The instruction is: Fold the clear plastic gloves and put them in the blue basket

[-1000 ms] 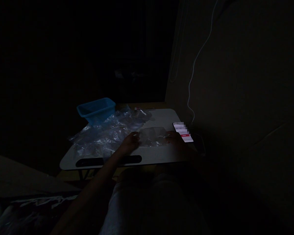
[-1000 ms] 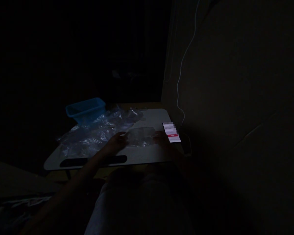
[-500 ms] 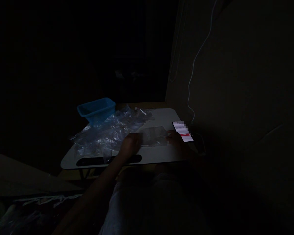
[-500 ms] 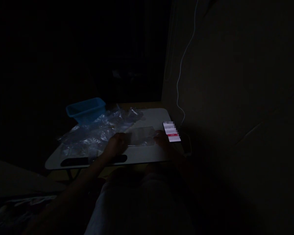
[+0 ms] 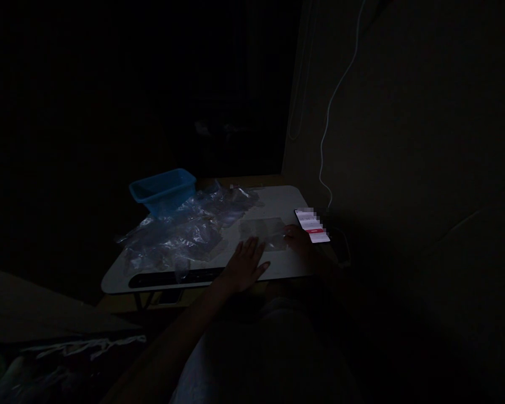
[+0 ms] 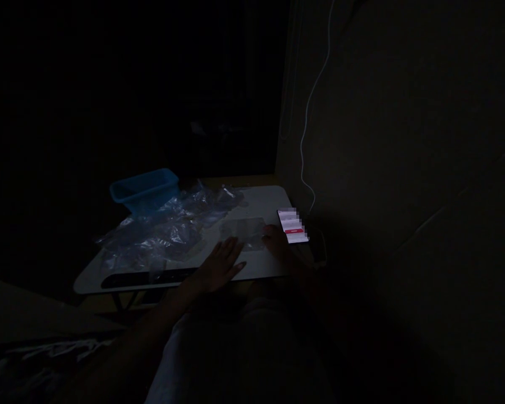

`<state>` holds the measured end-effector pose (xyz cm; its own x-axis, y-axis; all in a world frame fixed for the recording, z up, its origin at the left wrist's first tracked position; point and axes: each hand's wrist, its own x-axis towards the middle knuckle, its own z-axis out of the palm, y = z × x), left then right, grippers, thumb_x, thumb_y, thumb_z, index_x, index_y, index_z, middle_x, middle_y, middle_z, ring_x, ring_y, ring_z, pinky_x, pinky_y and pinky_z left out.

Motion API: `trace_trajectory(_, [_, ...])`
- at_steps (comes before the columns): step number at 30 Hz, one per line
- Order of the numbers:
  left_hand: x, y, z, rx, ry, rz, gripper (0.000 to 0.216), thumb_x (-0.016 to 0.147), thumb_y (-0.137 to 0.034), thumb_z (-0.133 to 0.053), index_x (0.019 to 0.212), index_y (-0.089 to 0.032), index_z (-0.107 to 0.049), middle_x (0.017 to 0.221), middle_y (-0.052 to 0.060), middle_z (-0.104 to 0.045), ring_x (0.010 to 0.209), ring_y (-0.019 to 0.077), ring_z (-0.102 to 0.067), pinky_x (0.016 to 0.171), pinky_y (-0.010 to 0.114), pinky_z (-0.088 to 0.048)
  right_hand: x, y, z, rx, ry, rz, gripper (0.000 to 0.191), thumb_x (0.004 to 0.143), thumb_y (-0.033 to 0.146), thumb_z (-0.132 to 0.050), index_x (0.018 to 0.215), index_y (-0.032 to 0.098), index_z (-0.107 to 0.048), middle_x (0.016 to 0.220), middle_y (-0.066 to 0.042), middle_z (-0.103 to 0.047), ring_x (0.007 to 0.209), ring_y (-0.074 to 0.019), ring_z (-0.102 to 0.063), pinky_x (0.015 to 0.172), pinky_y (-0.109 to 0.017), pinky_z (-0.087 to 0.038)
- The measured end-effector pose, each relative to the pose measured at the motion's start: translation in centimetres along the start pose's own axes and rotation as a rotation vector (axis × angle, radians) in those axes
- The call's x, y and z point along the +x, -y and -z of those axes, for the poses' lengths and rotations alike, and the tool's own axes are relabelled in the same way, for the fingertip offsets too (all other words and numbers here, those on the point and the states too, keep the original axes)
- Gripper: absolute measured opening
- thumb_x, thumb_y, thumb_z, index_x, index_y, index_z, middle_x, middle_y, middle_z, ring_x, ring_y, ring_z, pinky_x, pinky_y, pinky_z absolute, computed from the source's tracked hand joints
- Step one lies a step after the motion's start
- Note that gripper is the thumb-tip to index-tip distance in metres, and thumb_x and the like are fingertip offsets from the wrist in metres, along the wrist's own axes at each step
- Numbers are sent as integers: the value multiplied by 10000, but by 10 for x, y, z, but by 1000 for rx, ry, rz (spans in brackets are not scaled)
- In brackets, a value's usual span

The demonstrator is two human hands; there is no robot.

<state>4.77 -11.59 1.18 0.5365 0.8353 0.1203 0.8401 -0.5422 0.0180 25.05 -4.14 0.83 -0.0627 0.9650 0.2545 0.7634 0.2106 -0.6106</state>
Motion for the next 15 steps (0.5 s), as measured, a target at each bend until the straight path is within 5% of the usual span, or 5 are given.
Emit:
trace_trajectory(4, [0,-2,3,6,-14,21,651,879,-524,-165,1357,-91,-250,1428,184,-194,1329,281,-115,1054,461,-155,-13,10,4,-63,-149,58,339,709,153,-452,1023,158,-579,953,-86,-642,863,-205,-595,748,-328,-479])
trace_trajectory(6, [2,-5,5,-6,-9,17,678,876,-524,-164,1348,-45,-251,1420,207,-197,1326,284,-125,1058,454,-154,-27,22,5,-150,-207,213,385,749,172,-419,1109,109,-540,1100,-133,-588,1023,-227,-530,869,-359,-428])
trace_trajectory(10, [5,-9,10,-47,1,-1,719,852,-524,-258,1331,12,-255,1401,236,-233,1319,293,-157,1060,441,-180,-56,48,-1,-315,-10,471,411,854,253,-346,1209,98,-485,1263,-122,-499,1193,-221,-398,994,-387,-302])
trace_trajectory(15, [1,-13,17,-75,50,-2,741,792,-468,-402,1322,32,-264,1401,248,-221,1314,322,-152,1059,451,-190,-76,60,-7,-469,88,466,494,889,413,-287,1275,139,-428,1376,-113,-368,1301,-256,-223,1042,-498,-116])
